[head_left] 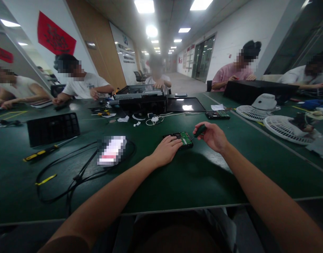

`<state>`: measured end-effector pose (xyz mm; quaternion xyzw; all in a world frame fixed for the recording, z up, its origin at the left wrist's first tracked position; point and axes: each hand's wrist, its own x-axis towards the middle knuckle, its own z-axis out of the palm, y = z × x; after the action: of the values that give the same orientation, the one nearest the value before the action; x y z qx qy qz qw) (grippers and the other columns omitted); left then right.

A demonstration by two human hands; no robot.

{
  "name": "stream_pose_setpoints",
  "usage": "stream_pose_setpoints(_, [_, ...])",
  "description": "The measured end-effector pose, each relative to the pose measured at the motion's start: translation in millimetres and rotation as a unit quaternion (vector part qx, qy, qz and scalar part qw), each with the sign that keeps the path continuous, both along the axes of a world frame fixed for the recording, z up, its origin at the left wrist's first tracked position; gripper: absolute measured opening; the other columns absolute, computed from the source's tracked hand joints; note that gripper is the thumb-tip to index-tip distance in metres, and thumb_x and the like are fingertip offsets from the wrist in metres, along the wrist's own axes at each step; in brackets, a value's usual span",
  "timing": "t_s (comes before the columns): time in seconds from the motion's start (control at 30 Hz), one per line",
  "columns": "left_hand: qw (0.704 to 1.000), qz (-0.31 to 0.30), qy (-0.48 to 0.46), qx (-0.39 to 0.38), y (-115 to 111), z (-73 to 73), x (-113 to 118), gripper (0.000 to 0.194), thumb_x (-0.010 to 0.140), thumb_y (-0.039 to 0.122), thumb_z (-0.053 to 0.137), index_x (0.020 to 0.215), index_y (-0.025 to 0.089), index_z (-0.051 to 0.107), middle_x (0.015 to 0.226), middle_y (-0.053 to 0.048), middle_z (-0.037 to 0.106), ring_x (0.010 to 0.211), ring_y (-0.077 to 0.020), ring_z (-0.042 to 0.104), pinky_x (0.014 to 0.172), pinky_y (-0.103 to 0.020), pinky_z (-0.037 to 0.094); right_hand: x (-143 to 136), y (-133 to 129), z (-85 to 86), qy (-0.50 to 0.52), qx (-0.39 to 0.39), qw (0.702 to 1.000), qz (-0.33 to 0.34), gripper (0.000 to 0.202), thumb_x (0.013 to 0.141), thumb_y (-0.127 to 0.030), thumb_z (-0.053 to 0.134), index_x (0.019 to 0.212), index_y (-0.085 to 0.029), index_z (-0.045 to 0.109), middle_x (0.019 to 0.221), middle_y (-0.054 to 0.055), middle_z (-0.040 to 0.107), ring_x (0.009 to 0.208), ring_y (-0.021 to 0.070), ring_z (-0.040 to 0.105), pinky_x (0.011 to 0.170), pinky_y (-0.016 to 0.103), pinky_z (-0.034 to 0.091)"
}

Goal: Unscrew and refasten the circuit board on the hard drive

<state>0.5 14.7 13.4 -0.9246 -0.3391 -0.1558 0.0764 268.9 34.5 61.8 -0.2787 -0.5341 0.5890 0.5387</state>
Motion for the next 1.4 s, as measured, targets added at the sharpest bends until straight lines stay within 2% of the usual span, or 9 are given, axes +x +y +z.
stream_pose_setpoints(0.13, [1.000, -0.001, 0.000, -0.001, 1.1, -1.3, 0.4, 0.044, 0.106, 0.019, 0.048, 0.149, 0.021, 0.058, 0.155, -0.008, 0.060, 0.149, -0.0281, 0.047, 0.127, -0.054, 0.033, 1.4, -0.3, 0.3, 0.002, 0.002, 1.000, 0.005, 0.022, 0.086, -0.041, 0.065, 0.088, -0.023, 0.076, 0.090, 0.007, 0.074, 0.091, 0.0235, 0.069, 0.061, 0.030, 0.052])
stream_pose_setpoints(0.33, [1.000, -0.002, -0.002, 0.001, 1.8, -2.5, -0.2, 0.045, 0.105, 0.020, 0.049, 0.150, 0.023, 0.058, 0.156, -0.008, 0.059, 0.148, -0.0280, 0.048, 0.127, -0.055, 0.033, 0.6, 0.0, 1.0, -0.003, -0.012, 1.000, 0.014, 0.030, 0.089, -0.047, 0.060, 0.090, -0.022, 0.078, 0.091, 0.010, 0.076, 0.091, 0.0246, 0.071, 0.062, 0.032, 0.052])
stream_pose_setpoints(0.6, [1.000, 0.000, 0.003, 0.002, 0.7, -1.1, -0.8, 0.044, 0.106, 0.019, 0.047, 0.149, 0.020, 0.057, 0.156, -0.007, 0.058, 0.148, -0.0289, 0.047, 0.128, -0.054, 0.032, 0.9, 0.9, 0.9, -0.011, -0.022, 1.000, 0.004, 0.032, 0.091, -0.046, 0.059, 0.094, -0.022, 0.080, 0.090, 0.010, 0.077, 0.089, 0.0257, 0.069, 0.063, 0.035, 0.051])
stream_pose_setpoints(0.93, [1.000, 0.000, -0.002, -0.006, -1.1, 1.9, -0.6, 0.044, 0.107, 0.019, 0.047, 0.150, 0.021, 0.057, 0.156, -0.008, 0.058, 0.149, -0.0284, 0.047, 0.128, -0.054, 0.032, 1.8, 4.5, -4.7, -0.022, 0.020, 0.999, -0.036, 0.029, 0.091, -0.046, 0.066, 0.089, -0.021, 0.081, 0.094, 0.009, 0.077, 0.088, 0.0220, 0.068, 0.069, 0.032, 0.052])
stream_pose_setpoints(1.07, [1.000, 0.001, 0.000, -0.003, -0.7, 0.6, 0.1, 0.044, 0.107, 0.019, 0.048, 0.149, 0.021, 0.057, 0.156, -0.007, 0.059, 0.149, -0.0285, 0.047, 0.128, -0.054, 0.032, 3.0, 4.8, -5.9, -0.015, 0.022, 1.000, -0.011, 0.030, 0.092, -0.046, 0.066, 0.093, -0.020, 0.081, 0.103, 0.011, 0.078, 0.094, 0.0225, 0.070, 0.069, 0.030, 0.053])
stream_pose_setpoints(1.2, [1.000, 0.005, 0.004, 0.002, -0.4, -0.9, 1.3, 0.043, 0.107, 0.019, 0.047, 0.148, 0.019, 0.059, 0.156, -0.006, 0.059, 0.147, -0.0290, 0.048, 0.128, -0.051, 0.031, 2.5, 2.8, -5.2, -0.001, 0.010, 1.000, 0.018, 0.030, 0.092, -0.047, 0.065, 0.095, -0.020, 0.079, 0.102, 0.011, 0.079, 0.095, 0.0238, 0.072, 0.062, 0.029, 0.052])
stream_pose_setpoints(1.4, [1.000, 0.001, 0.005, 0.005, 1.7, -3.2, 0.8, 0.044, 0.106, 0.019, 0.048, 0.149, 0.021, 0.057, 0.156, -0.006, 0.059, 0.149, -0.0284, 0.047, 0.128, -0.052, 0.031, 2.1, 2.5, -2.8, 0.003, -0.018, 0.999, 0.032, 0.031, 0.092, -0.045, 0.062, 0.105, -0.023, 0.080, 0.104, 0.010, 0.079, 0.098, 0.0242, 0.073, 0.063, 0.030, 0.053])
